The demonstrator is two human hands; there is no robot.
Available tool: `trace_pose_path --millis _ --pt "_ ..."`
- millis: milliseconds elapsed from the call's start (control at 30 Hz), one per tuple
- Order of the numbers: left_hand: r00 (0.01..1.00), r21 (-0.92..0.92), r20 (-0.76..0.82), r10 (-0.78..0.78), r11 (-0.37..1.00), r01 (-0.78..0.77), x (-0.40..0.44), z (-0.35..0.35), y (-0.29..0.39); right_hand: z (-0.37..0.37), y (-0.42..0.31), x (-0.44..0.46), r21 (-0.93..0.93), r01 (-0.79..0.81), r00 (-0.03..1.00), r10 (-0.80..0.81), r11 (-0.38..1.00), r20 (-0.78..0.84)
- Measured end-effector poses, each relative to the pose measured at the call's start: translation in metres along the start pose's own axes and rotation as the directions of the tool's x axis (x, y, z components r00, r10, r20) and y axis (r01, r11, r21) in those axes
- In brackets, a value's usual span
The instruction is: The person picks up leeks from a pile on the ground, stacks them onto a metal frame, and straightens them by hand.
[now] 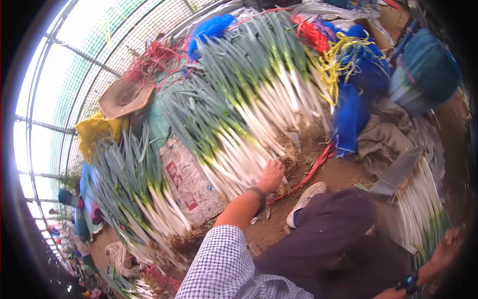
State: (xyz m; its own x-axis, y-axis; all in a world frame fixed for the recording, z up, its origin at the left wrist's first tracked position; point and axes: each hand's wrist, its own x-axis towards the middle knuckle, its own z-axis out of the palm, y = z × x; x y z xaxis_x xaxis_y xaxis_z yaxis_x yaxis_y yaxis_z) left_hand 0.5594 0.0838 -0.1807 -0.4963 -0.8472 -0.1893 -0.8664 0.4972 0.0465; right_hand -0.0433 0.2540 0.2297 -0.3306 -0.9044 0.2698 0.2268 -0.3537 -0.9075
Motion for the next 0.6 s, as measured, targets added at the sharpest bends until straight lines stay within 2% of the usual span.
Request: trace_pose_path --millis 33,67,100,167,200,233,267,300,367,400,433,467,533,567,600 --pt "0.996 0.043 0.09 -0.007 0.999 0.003 0.006 -0.011 0.002 0.001 0.009 0.01 0.005 -0.035 0.996 0.035 0.999 -0.078" --pt "0.968 0.05 0.25 -0.03 0.999 0.018 0.013 -0.032 0.005 0.003 0.019 0.021 0.015 -0.068 0.986 0.07 0.998 -0.155" --pt "0.974 0.048 0.223 -0.047 0.998 0.037 0.018 -0.027 0.001 0.004 0.026 0.029 0.045 -0.116 0.945 0.124 0.992 -0.302" --pt "0.984 0.032 0.171 -0.041 0.999 0.036 0.03 -0.004 0.003 0.003 0.043 0.034 -0.072 -0.168 0.935 0.136 0.983 -0.327" --pt "0.989 0.031 0.142 -0.03 0.999 0.026 0.032 0.006 0.001 0.005 0.067 0.03 -0.216 -0.161 0.974 0.12 0.963 -0.194" --pt "0.996 0.064 0.083 -0.013 0.998 0.008 0.032 0.019 -0.001 0.008 0.082 0.025 -0.297 -0.171 0.98 0.131 0.94 -0.148" --pt "0.992 0.056 0.127 0.009 0.998 -0.016 0.029 0.003 -0.001 0.011 0.097 0.019 -0.376 -0.171 0.985 0.143 0.911 -0.102" --pt "0.985 0.051 0.169 0.029 0.998 -0.038 0.027 -0.016 -0.002 0.018 0.107 0.013 -0.398 -0.206 0.976 0.16 0.894 -0.145" --pt "0.953 -0.005 0.3 -0.04 0.999 0.043 0.02 -0.011 -0.012 0.036 0.109 0.006 -0.366 -0.26 0.965 0.233 0.893 -0.117" --pt "0.985 0.101 0.165 0.054 0.992 -0.071 -0.003 -0.017 -0.022 0.048 0.104 0.006 -0.315 -0.28 0.959 0.282 0.907 -0.039" --pt "0.963 0.036 0.27 0.005 0.999 -0.015 -0.012 -0.031 -0.026 0.06 0.102 0.007 -0.264 -0.301 0.945 0.323 0.916 0.045" --pt "0.925 -0.024 0.377 -0.037 0.998 0.05 -0.022 -0.041 -0.028 0.071 0.103 0.008 -0.321 -0.249 0.965 0.261 0.914 -0.006" --pt "0.995 -0.14 0.09 -0.051 0.988 0.063 -0.057 -0.028 -0.037 0.065 0.105 0.004 -0.339 -0.244 0.97 0.231 0.909 -0.078" --pt "0.995 -0.199 -0.055 -0.078 0.978 0.065 -0.074 -0.02 -0.041 0.064 0.107 0.003 -0.347 -0.243 0.97 0.22 0.906 -0.106" --pt "0.997 -0.196 -0.029 -0.07 0.978 0.063 -0.087 -0.023 -0.044 0.067 0.108 0.004 -0.351 -0.258 0.966 0.251 0.9 -0.066"
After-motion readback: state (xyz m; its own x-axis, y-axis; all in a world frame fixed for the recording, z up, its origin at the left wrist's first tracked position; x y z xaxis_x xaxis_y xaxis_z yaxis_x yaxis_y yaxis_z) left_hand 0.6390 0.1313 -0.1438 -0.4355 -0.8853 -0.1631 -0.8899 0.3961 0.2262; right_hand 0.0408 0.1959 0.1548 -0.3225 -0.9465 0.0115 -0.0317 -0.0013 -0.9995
